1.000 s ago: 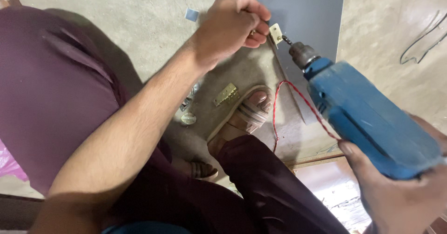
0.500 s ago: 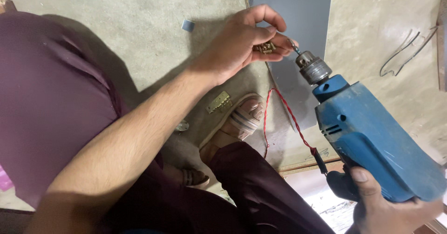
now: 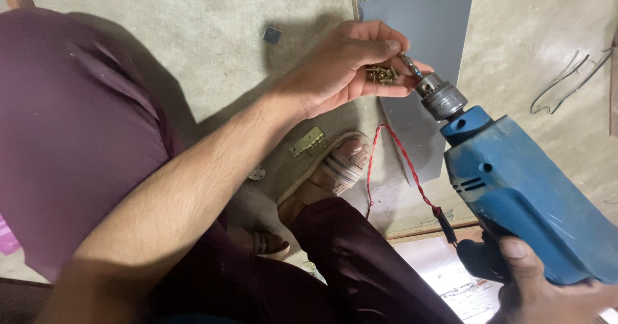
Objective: The person uses an electric drill to create holes in wood panels and positions metal hinges onto the panels. They handle multiple panels and hinges throughout the task while sitting on the floor.
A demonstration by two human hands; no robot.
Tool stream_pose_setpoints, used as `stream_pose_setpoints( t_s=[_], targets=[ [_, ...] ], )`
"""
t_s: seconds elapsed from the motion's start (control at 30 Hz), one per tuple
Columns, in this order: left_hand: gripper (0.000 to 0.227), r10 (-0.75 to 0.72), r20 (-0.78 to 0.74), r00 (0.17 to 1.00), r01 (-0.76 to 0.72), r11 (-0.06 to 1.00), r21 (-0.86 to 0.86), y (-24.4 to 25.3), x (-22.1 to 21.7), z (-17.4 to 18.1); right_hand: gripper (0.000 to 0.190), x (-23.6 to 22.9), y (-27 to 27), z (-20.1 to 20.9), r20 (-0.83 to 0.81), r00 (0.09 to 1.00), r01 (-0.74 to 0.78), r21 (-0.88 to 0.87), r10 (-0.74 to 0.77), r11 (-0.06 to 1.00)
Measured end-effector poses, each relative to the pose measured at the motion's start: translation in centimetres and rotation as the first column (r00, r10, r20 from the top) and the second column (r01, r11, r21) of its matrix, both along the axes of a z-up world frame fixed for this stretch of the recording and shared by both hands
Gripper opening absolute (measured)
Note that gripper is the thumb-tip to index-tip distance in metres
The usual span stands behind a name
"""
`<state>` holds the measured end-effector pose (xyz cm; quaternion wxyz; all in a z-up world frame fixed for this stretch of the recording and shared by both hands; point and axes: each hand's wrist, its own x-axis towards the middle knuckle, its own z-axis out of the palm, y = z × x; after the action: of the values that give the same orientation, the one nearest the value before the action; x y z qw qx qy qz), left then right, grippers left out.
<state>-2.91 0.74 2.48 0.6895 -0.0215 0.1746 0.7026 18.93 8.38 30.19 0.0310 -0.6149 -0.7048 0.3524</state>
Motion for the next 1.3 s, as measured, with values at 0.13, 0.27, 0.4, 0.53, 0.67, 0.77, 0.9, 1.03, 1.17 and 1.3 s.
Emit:
stream_pose_setpoints(
  t_s=[0.13, 0.27, 0.4, 0.53, 0.67, 0.77, 0.9, 1.03, 1.17, 1.3],
  targets=[
    [0.024, -0.033, -0.066, 0.997, 0.032, 0.999, -0.022, 0.2, -0.5, 0.2, 0.048, -0.8, 1.4, 0.4, 0.116, 0.984, -0.128, -0.044, 0.132, 0.991],
    [0.021, -0.411, -0.347, 0.843, 0.277, 0.885, -0.375, 0.5, -0.9, 0.8, 0.04, -1.5, 2.2, 0.5, 0.235, 0.948, -0.215, -0.017, 0.212, 0.977],
    [0.03, -0.281, -0.856, 0.434, 0.06, 0.957, -0.284, 0.7, -0.4, 0.7, 0.054, -2.8, 1.9, -0.1, 0.36, 0.901, -0.273, 0.033, 0.244, 0.961],
    [0.037, -0.336, -0.856, 0.392, 0.074, 0.939, -0.335, 0.6, 0.4, -0.1, 0.053, -4.8, 1.9, -0.5, 0.402, 0.828, -0.408, -0.044, 0.39, 0.912],
    [0.038, -0.303, -0.883, 0.359, 0.044, 0.95, -0.308, 0.6, 0.5, -0.6, 0.052, -6.4, 1.8, -1.1, 0.399, 0.767, -0.523, -0.064, 0.502, 0.85],
    [0.036, -0.39, -0.849, 0.356, 0.092, 0.919, -0.383, 0.6, 0.6, -0.9, 0.053, -7.2, 1.5, -1.3, 0.394, 0.775, -0.511, -0.068, 0.493, 0.857],
    [0.036, -0.361, -0.862, 0.356, 0.06, 0.929, -0.365, 0.6, 0.6, -0.8, 0.053, -8.5, 1.7, -1.0, 0.522, 0.674, -0.527, -0.156, 0.522, 0.835],
    [0.037, -0.34, -0.867, 0.364, -0.022, 0.928, -0.373, 1.2, 0.4, 0.3, 0.051, -9.4, 1.5, -1.1, 0.554, 0.63, -0.521, -0.22, 0.545, 0.825],
    [0.026, -0.603, -0.657, 0.452, -0.033, 0.725, -0.688, 1.7, 0.3, 1.4, 0.048, -9.6, 2.2, -0.9, 0.526, 0.588, -0.569, -0.273, 0.615, 0.776],
    [0.022, -0.463, -0.764, 0.449, -0.259, 0.751, -0.607, 0.8, 1.5, 0.9, 0.048, -9.1, 3.8, -1.3, 0.495, 0.342, -0.738, -0.385, 0.799, 0.555]
  ],
)
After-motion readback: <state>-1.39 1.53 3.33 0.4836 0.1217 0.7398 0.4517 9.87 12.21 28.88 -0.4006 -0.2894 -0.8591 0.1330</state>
